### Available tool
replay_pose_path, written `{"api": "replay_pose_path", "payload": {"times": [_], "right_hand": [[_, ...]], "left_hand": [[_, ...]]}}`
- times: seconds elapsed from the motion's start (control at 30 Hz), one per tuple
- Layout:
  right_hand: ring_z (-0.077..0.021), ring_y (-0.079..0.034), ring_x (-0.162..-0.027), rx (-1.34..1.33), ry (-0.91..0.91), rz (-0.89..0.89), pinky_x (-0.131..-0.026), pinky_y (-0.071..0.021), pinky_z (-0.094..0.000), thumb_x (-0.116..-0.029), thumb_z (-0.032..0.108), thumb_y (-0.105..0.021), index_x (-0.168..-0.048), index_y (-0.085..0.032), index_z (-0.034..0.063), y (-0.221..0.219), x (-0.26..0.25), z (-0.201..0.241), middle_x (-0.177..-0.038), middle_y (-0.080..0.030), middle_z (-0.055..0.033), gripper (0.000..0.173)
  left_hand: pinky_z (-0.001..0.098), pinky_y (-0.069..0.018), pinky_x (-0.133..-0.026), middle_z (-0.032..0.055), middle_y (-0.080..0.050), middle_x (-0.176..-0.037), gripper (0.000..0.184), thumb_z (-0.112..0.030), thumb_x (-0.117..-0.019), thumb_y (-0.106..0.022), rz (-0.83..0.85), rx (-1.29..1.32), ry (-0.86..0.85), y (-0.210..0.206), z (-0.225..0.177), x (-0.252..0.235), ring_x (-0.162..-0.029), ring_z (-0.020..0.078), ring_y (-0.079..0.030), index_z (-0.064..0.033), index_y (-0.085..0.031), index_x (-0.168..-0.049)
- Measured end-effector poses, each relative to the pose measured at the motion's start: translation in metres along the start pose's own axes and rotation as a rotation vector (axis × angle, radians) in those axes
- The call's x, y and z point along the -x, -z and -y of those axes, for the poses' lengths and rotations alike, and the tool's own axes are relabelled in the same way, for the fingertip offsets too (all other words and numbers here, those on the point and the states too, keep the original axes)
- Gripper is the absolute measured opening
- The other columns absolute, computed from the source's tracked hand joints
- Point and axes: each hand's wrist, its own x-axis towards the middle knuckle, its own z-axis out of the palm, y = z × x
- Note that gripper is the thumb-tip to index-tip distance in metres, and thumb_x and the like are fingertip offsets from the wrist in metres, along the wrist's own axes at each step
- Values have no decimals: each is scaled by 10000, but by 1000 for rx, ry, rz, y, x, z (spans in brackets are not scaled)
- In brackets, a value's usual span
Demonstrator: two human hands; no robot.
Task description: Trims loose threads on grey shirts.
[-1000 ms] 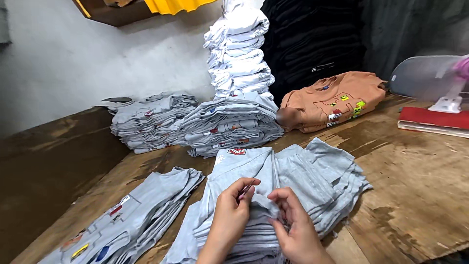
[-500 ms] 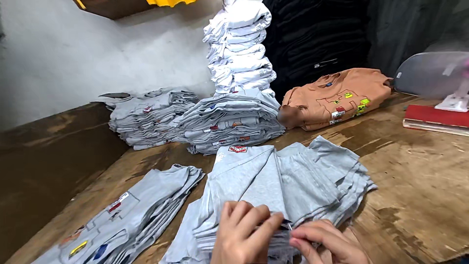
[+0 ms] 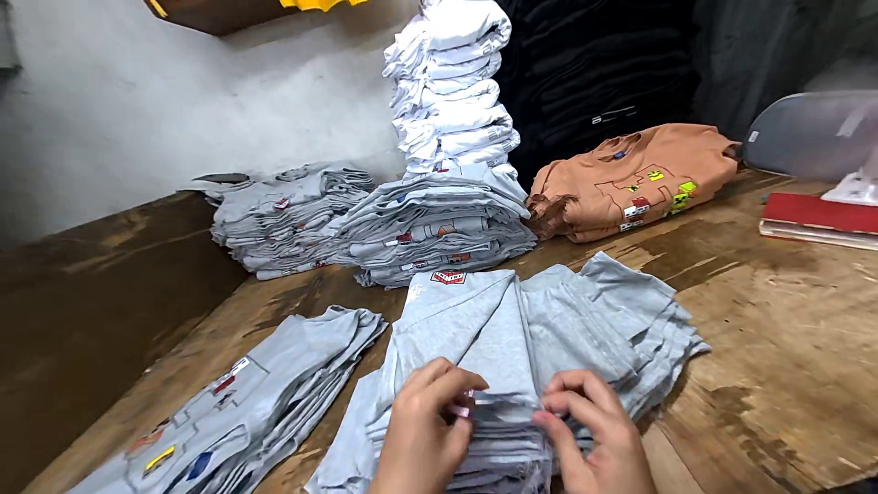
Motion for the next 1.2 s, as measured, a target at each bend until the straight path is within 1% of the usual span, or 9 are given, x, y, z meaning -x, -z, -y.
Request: {"api": "replay_pose_path", "payload": {"times": [0.2,0.33,0.4,0.57,0.67,0.8,1.0,1.13,1.2], "right_hand": [[-71,-635,-1014,-301,-148,57,-876,-553,-216,-936,57,-687,-841,-733,55,21,5,4,-1033,-663,-43,105],[-102,-616,-1097,-223,-141,136,-912,-541,-259,-910,181,-731,-877,-757,93,24,4,6,-1124,-655,-66,97],[-121,-599,-1112,-130,-91,72,-905,-520,-291,-907,344,-752,-943,-767,126,21,6,10,-1125,-654,-57,222],[-214,-608,-1028,199,-7,-13,-860,-478,-449,-824,460,-808,-1015,-799,181,10,9,14,-1146,-667,-78,339],[-146,-623,-1013,139,-1,-55,-887,-489,-388,-889,268,-767,-905,-818,233,9,12,5,-1074,-696,-11,64],[-126,-608,-1040,82,-23,-110,-925,-490,-353,-924,236,-717,-889,-787,205,10,8,1,-1023,-667,8,84],[-104,-587,-1054,111,42,-191,-931,-485,-305,-992,291,-599,-896,-722,203,-4,-1,-6,-1035,-636,15,179],[-123,-630,-1019,-16,13,-42,-851,-533,-320,-942,252,-670,-977,-687,117,10,1,-2,-1061,-662,-34,140],[-121,-649,-999,-192,79,80,-820,-583,-275,-905,301,-798,-1167,-618,52,7,3,-12,-1145,-636,-102,403]], "left_hand": [[305,-501,-748,-86,-648,-855,216,-167,-811,-628,-44,-61,-74,26,22,6,-801,45,-609,-266,-776,-934],[375,-531,-820,18,-665,-1030,443,-508,-893,-744,37,-56,-41,39,6,4,-937,134,-629,-215,-726,-1224],[398,-520,-824,60,-665,-1095,435,-457,-935,-721,55,-57,-63,42,-14,1,-968,168,-629,-211,-706,-1294],[384,-438,-722,-17,-730,-1002,185,-277,-1014,-613,41,-249,-229,34,-49,-5,-821,175,-607,-228,-768,-1102],[379,-417,-716,-22,-715,-970,181,-264,-1022,-593,44,-314,-249,31,-59,-13,-805,173,-594,-225,-762,-1073],[396,-448,-713,-16,-705,-982,204,-274,-1008,-585,90,-345,-297,23,-61,-28,-819,190,-616,-225,-767,-1088],[411,-442,-684,-56,-672,-794,94,-150,-868,-690,171,-389,-330,-1,-62,-39,-738,184,-612,-224,-746,-849],[459,-495,-702,-22,-690,-936,231,-344,-919,-666,171,-237,-139,11,-52,-28,-829,206,-660,-235,-745,-1107],[461,-533,-669,-6,-672,-875,263,-292,-838,-735,301,-89,-81,14,-34,-26,-775,192,-662,-195,-740,-1083]]}}
